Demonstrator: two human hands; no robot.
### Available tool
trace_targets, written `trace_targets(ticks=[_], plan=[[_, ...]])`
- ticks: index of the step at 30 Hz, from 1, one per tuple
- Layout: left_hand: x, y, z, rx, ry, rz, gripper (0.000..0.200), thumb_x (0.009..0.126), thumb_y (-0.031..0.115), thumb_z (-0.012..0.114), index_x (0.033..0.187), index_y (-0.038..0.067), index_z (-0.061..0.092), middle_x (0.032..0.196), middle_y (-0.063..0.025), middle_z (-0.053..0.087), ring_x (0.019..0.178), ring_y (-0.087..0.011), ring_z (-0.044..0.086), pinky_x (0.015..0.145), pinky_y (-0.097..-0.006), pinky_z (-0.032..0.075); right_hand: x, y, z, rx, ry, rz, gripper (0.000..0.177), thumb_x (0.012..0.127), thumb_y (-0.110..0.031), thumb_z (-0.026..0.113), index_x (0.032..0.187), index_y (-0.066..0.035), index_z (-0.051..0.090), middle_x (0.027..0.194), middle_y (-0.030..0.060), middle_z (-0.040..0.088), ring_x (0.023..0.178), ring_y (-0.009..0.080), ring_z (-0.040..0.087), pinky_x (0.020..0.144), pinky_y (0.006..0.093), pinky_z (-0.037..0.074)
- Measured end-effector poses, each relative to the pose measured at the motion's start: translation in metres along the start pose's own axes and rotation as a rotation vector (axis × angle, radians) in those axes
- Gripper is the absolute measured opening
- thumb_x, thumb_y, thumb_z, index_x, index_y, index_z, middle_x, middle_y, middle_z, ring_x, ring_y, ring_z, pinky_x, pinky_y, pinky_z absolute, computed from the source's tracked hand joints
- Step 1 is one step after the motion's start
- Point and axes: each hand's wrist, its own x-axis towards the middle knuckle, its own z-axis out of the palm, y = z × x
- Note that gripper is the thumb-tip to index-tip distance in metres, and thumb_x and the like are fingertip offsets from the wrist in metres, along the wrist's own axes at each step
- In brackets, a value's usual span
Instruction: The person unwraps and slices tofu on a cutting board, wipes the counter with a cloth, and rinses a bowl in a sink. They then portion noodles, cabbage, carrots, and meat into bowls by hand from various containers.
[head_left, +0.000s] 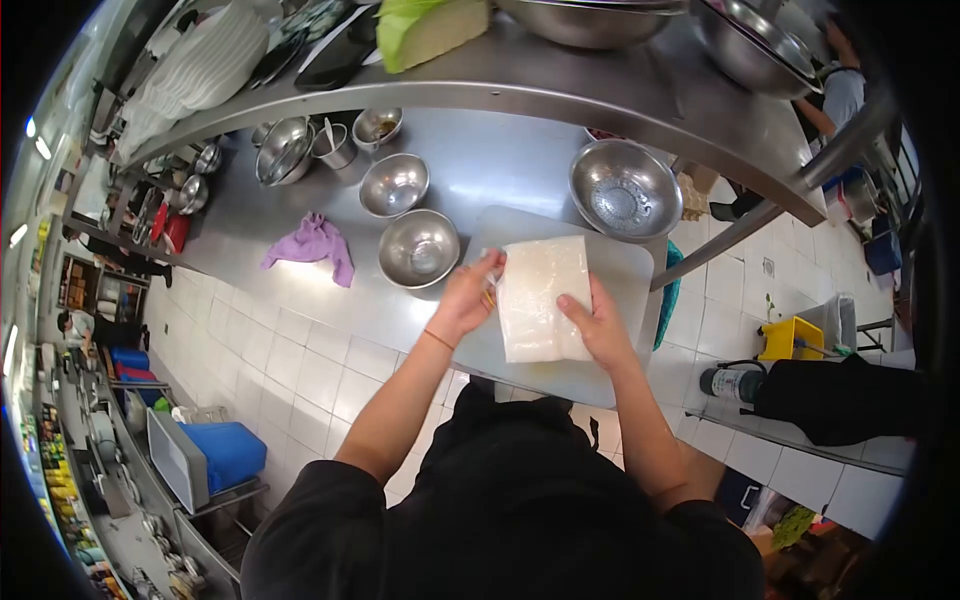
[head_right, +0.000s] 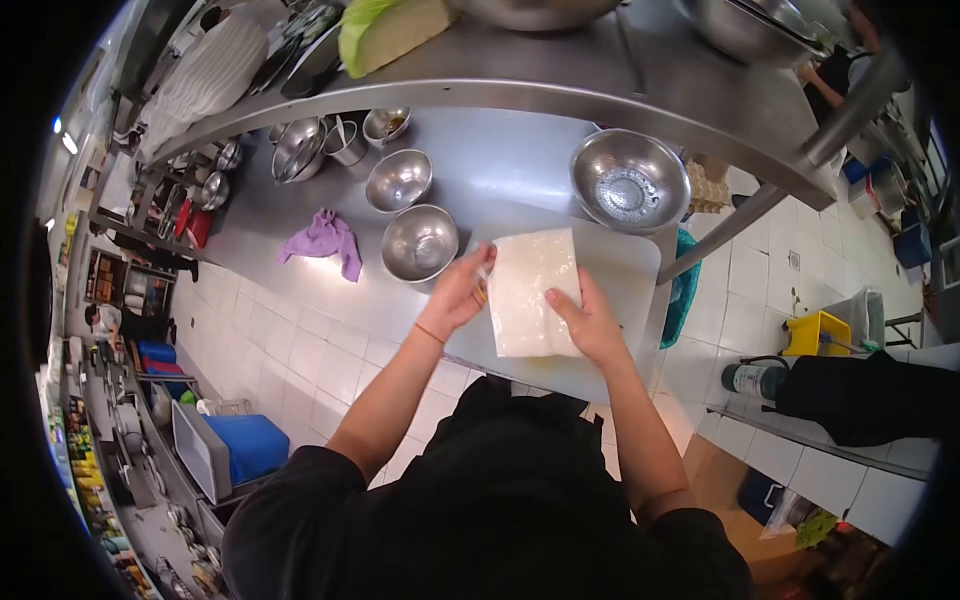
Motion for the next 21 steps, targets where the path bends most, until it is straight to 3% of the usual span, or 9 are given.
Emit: trace_targets(ticks=[4, 6, 8, 12, 14, 15, 17, 19, 21], plan=[[0.003, 0.071, -0.03, 0.244, 0.105, -0.086, 0.023, 0.098, 0.025, 0.057, 0.102, 0.004, 0.063, 0.091, -0.0108, 0.069, 0.082, -0.0168, 0.068, 0.069, -0.0292, 0.058, -0.001, 0.011, 0.018, 0.079, 0.114, -0.006, 0.043, 0.093, -0.017, 0.063, 0.129, 0.0, 0.046, 0.117, 0.0096, 0.06, 0.104, 0.0149, 0.058, 0.092, 0.0307, 0.046], [0.03, 0.084, -0.071, 0.689, 0.235, -0.026, 0.034, 0.095, 0.033, 0.06, 0.102, 0.0, 0.066, 0.089, -0.0161, 0.069, 0.082, -0.0261, 0.069, 0.068, -0.035, 0.057, -0.006, 0.026, 0.023, 0.24, 0.221, 0.11, 0.042, 0.094, -0.014, 0.062, 0.13, -0.002, 0.046, 0.118, 0.0098, 0.061, 0.105, 0.0167, 0.059, 0.091, 0.0317, 0.048], [0.015, 0.111, -0.046, 1.76, 0.361, 0.126, 0.053, 0.089, 0.041, 0.063, 0.102, -0.01, 0.064, 0.087, -0.023, 0.069, 0.085, -0.0371, 0.067, 0.078, -0.0437, 0.054, -0.015, 0.048, 0.03, 0.29, 0.28, 0.137, 0.041, 0.094, -0.012, 0.061, 0.131, -0.003, 0.045, 0.119, 0.0097, 0.06, 0.107, 0.0174, 0.058, 0.092, 0.0323, 0.048], [0.035, 0.099, -0.072, 2.179, 0.203, 0.312, 0.058, 0.084, 0.045, 0.065, 0.098, -0.011, 0.065, 0.086, -0.0271, 0.067, 0.086, -0.0418, 0.064, 0.088, -0.047, 0.048, -0.027, 0.081, 0.048, 0.477, 0.374, 0.174, 0.044, 0.094, -0.007, 0.06, 0.134, -0.006, 0.041, 0.12, 0.0091, 0.059, 0.111, 0.0187, 0.057, 0.094, 0.034, 0.048], [0.025, 0.085, -0.066, 2.154, 0.312, 1.114, 0.052, 0.084, 0.041, 0.066, 0.096, -0.01, 0.066, 0.09, -0.0251, 0.067, 0.085, -0.0402, 0.064, 0.092, -0.0451, 0.045, -0.031, 0.088, 0.056, 0.497, 0.363, 0.165, 0.048, 0.094, -0.006, 0.059, 0.137, -0.008, 0.037, 0.126, 0.0086, 0.055, 0.114, 0.0192, 0.056, 0.095, 0.0363, 0.049], [0.008, 0.073, -0.046, 1.886, 0.228, 0.972, 0.053, 0.085, 0.04, 0.067, 0.1, -0.01, 0.065, 0.096, -0.0261, 0.066, 0.082, -0.0387, 0.064, 0.088, -0.0421, 0.048, -0.032, 0.083, 0.062, 0.541, 0.353, 0.174, 0.048, 0.094, -0.006, 0.059, 0.137, -0.01, 0.038, 0.128, 0.0081, 0.054, 0.117, 0.0204, 0.055, 0.096, 0.0384, 0.049], [-0.023, 0.068, -0.005, 1.576, -0.064, 0.111, 0.056, 0.086, 0.036, 0.069, 0.11, -0.014, 0.059, 0.105, -0.023, 0.066, 0.086, -0.0318, 0.067, 0.082, -0.0371, 0.051, -0.034, 0.074, 0.066, 0.6, 0.326, 0.224, 0.048, 0.095, -0.008, 0.058, 0.137, -0.014, 0.038, 0.133, 0.0068, 0.051, 0.122, 0.0223, 0.052, 0.098, 0.0423, 0.048], [-0.03, 0.044, -0.012, 0.911, -0.28, -0.229, 0.049, 0.088, 0.027, 0.071, 0.115, -0.011, 0.059, 0.108, -0.0174, 0.066, 0.092, -0.0221, 0.067, 0.078, -0.0313, 0.053, -0.035, 0.068, 0.063, 0.613, 0.262, 0.245, 0.047, 0.096, -0.012, 0.058, 0.138, -0.013, 0.038, 0.133, 0.0066, 0.05, 0.124, 0.0214, 0.05, 0.099, 0.0416, 0.047], [-0.033, 0.03, -0.022, 0.664, -0.286, -0.286, 0.046, 0.087, 0.022, 0.071, 0.117, -0.011, 0.058, 0.109, -0.0148, 0.067, 0.094, -0.0195, 0.066, 0.079, -0.0303, 0.053, -0.03, 0.071, 0.042, 0.621, 0.19, 0.262, 0.047, 0.097, -0.016, 0.058, 0.138, -0.011, 0.037, 0.134, 0.0064, 0.049, 0.125, 0.0205, 0.049, 0.099, 0.0409, 0.045]])
